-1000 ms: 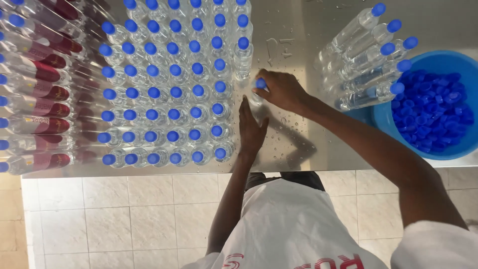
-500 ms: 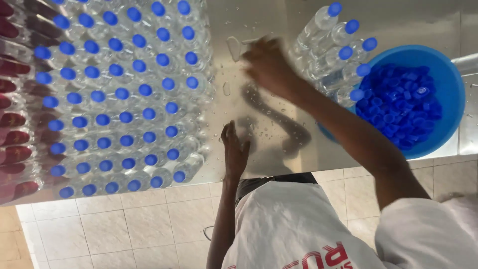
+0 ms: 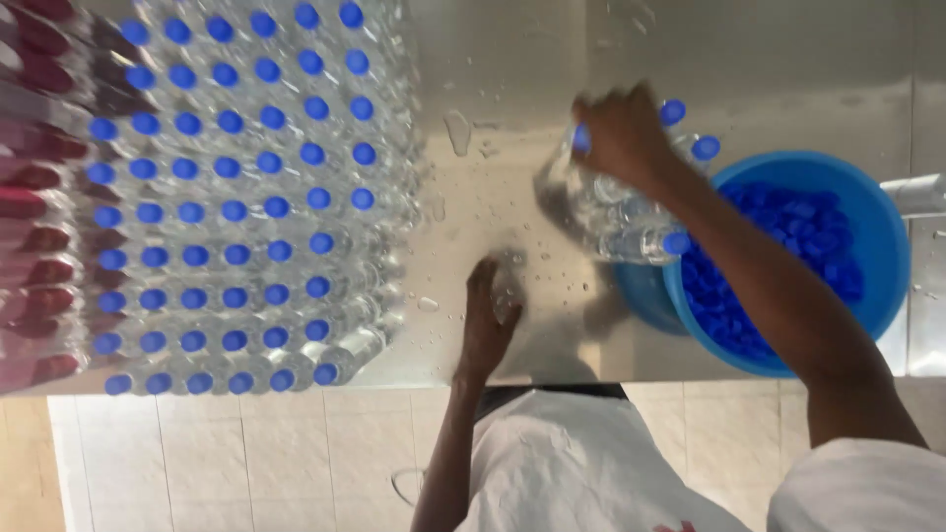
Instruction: Manually screwing plastic caps onto water bottles at a production table.
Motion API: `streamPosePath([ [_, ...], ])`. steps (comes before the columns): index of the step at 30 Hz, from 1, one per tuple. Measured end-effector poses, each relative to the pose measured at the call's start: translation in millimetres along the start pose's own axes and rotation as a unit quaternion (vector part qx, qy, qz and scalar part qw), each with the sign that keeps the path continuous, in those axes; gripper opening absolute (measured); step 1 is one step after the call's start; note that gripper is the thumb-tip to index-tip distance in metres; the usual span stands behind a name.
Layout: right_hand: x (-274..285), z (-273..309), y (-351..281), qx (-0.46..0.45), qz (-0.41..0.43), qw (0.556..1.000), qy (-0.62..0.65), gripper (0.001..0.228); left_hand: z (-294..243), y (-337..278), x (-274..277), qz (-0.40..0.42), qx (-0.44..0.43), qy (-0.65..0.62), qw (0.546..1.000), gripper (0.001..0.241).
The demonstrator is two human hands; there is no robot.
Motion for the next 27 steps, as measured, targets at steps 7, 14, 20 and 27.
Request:
streamPosePath([
  [7, 136.1, 92.5, -68.8, 0.0, 0.178, 0.934, 0.31, 0.037, -22.3, 32.0, 23.9, -0.007, -0.018, 0.019, 1.0, 0.132],
  [14, 48.7, 123.8, -98.2, -0.128, 0.237, 0.8, 0.537, 0.049, 12.9, 5.1, 50.9, 0.146, 0.309, -0.197, 0.919, 0.099],
  [20, 30.8, 144.3, -142.1, -0.134, 0.243, 0.803, 0.527, 0.044, 56.5, -21.4, 55.5, 0.084, 0.343, -0.238, 0.905, 0.072],
  [27, 63.3, 160.4, -122.8, -0.056, 0.19, 0.839, 0.507, 0.041, 31.7, -16.8, 75.3, 0.153, 0.301, -0.2, 0.92, 0.084],
])
Point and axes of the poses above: each hand's wrist, its own y-axis towards the middle knuckle, its own x-axis out of the back of the hand, z = x × y, the point moved 1 cm from there along y, towards the middle knuckle, and after that the axes turned 5 degrees about -x, right-handed, at the moved point
